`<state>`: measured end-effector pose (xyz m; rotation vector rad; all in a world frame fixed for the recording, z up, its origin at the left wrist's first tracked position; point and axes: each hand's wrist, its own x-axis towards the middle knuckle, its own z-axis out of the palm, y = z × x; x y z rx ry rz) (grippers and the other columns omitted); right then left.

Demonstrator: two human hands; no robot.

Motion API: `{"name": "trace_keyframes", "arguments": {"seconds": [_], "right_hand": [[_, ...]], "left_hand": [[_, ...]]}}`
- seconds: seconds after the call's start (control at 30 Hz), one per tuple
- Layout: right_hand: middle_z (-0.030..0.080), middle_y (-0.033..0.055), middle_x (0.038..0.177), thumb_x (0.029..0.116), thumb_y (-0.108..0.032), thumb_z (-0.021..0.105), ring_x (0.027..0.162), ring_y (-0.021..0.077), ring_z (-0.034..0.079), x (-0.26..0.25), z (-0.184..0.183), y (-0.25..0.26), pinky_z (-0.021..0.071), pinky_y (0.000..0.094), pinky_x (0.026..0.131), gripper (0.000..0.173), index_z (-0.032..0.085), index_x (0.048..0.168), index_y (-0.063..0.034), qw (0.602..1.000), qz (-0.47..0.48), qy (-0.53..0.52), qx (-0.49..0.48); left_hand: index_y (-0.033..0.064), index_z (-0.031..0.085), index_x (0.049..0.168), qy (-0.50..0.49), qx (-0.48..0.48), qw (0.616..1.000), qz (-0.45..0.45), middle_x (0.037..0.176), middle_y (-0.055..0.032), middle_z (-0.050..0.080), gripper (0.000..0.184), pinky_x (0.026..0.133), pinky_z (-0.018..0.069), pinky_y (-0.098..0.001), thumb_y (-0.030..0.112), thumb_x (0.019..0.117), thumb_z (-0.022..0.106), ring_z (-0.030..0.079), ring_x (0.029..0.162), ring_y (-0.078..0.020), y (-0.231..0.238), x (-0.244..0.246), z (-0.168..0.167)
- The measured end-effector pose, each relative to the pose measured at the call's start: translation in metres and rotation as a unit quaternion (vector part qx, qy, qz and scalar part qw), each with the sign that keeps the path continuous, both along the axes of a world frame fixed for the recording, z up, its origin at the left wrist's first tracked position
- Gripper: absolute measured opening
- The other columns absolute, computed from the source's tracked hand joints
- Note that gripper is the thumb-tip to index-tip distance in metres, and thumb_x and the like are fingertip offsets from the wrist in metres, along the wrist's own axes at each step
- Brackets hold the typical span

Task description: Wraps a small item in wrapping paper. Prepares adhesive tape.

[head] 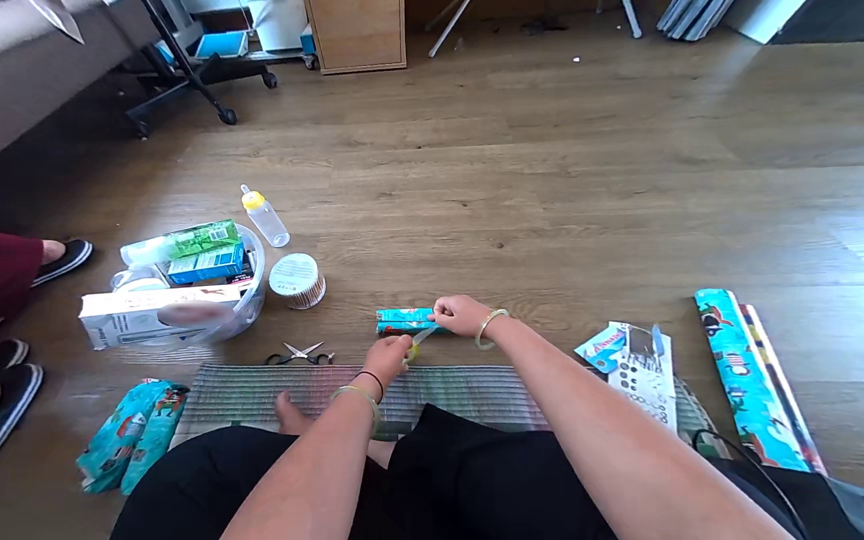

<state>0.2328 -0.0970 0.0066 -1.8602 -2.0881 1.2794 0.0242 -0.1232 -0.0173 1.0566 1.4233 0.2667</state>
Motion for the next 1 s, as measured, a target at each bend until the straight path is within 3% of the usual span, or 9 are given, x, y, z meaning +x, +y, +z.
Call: {"name": "trace_keyframes", "arguments": {"seconds": [0.1,0.17,0.23,0.33,0.43,0.53,0.73,0.87,1.0], "right_hand": [[0.062,0.0193,0.093,0.1101,-0.024,0.049,0.088,0.0313,0.061,-0.001,0.002,-0.003,0.0487,0.049,0.083,0.031,0.063,0.114,0.0033,1.0,-0.011,0.008,-0.007],[0.062,0.0196,0.094,0.1105,-0.024,0.048,0.089,0.0317,0.062,-0.001,0.002,-0.004,0.0491,0.0495,0.084,0.031,0.061,0.117,0.0032,1.0,-0.014,0.01,-0.007],[0.062,0.0196,0.093,0.1106,-0.023,0.047,0.089,0.0315,0.062,0.0,0.001,-0.004,0.0491,0.0495,0.084,0.03,0.06,0.117,0.0033,1.0,-0.017,0.016,-0.007],[0.062,0.0186,0.091,0.1104,-0.023,0.047,0.086,0.0304,0.061,0.0,-0.002,-0.004,0.0491,0.0488,0.082,0.029,0.061,0.115,0.0031,1.0,-0.019,0.023,-0.005],[0.062,0.0191,0.092,0.1107,-0.021,0.046,0.087,0.0305,0.061,-0.002,0.001,-0.006,0.049,0.0489,0.083,0.029,0.06,0.116,0.0033,0.999,-0.019,0.023,-0.01],[0.061,0.0192,0.093,0.1111,-0.021,0.045,0.087,0.0303,0.06,-0.003,0.005,-0.007,0.0487,0.0483,0.082,0.029,0.06,0.116,0.0036,0.999,-0.027,0.026,-0.016],[0.062,0.0186,0.094,0.111,-0.024,0.046,0.088,0.03,0.061,0.0,0.001,-0.005,0.0488,0.0481,0.084,0.03,0.06,0.116,0.0025,0.999,-0.025,0.022,-0.014],[0.061,0.0171,0.091,0.1109,-0.025,0.047,0.085,0.0286,0.06,0.0,0.0,-0.004,0.0485,0.0472,0.081,0.03,0.06,0.114,0.0016,0.999,-0.026,0.021,-0.019],[0.06,0.0171,0.091,0.1111,-0.025,0.046,0.085,0.0282,0.06,0.002,-0.002,-0.004,0.0483,0.0467,0.081,0.03,0.06,0.112,0.0017,0.999,-0.023,0.023,-0.014]], "left_hand": [[-0.0007,0.063,0.119,0.008,0.033,0.999,-0.014,0.112,-0.0212,0.066,0.029,0.085,0.0556,-0.0458,0.023,0.1054,0.056,0.067,0.096,-0.03,0.002,-0.002,-0.004],[0.0026,0.056,0.132,0.018,0.052,0.998,-0.026,0.117,-0.0219,0.066,0.033,0.083,0.0575,-0.0488,0.022,0.1048,0.057,0.069,0.096,-0.0321,0.003,0.0,-0.001],[0.0048,0.053,0.139,-0.004,0.059,0.997,-0.043,0.123,-0.0204,0.066,0.034,0.082,0.0577,-0.0515,0.017,0.1073,0.05,0.069,0.1,-0.0331,0.004,0.001,0.003],[0.0027,0.059,0.127,-0.044,0.067,0.995,-0.056,0.126,-0.0196,0.06,0.03,0.083,0.0576,-0.0532,0.015,0.1103,0.037,0.066,0.105,-0.0337,0.004,0.001,0.007],[0.0023,0.061,0.124,-0.04,0.086,0.994,-0.054,0.126,-0.0214,0.059,0.036,0.083,0.057,-0.0538,0.017,0.1104,0.032,0.065,0.105,-0.0346,0.001,0.001,0.003],[0.0023,0.062,0.123,0.006,0.115,0.99,-0.083,0.116,-0.0216,0.064,0.035,0.081,0.0575,-0.0525,0.02,0.112,0.034,0.068,0.096,-0.0334,0.001,0.003,-0.004],[0.0011,0.051,0.139,0.034,0.115,0.985,-0.127,0.124,-0.0205,0.065,0.038,0.091,0.0577,-0.0509,0.026,0.1097,0.05,0.069,0.106,-0.0324,-0.001,0.004,-0.009],[0.005,0.058,0.134,0.122,0.159,0.961,-0.191,0.126,-0.016,0.068,0.042,0.103,0.0507,-0.054,0.036,0.1065,0.057,0.067,0.117,-0.0308,-0.003,0.002,0.002],[0.006,0.066,0.125,0.147,0.175,0.951,-0.208,0.117,-0.0186,0.069,0.041,0.097,0.052,-0.0569,0.041,0.1048,0.059,0.068,0.109,-0.0343,0.001,-0.002,0.0]]}}
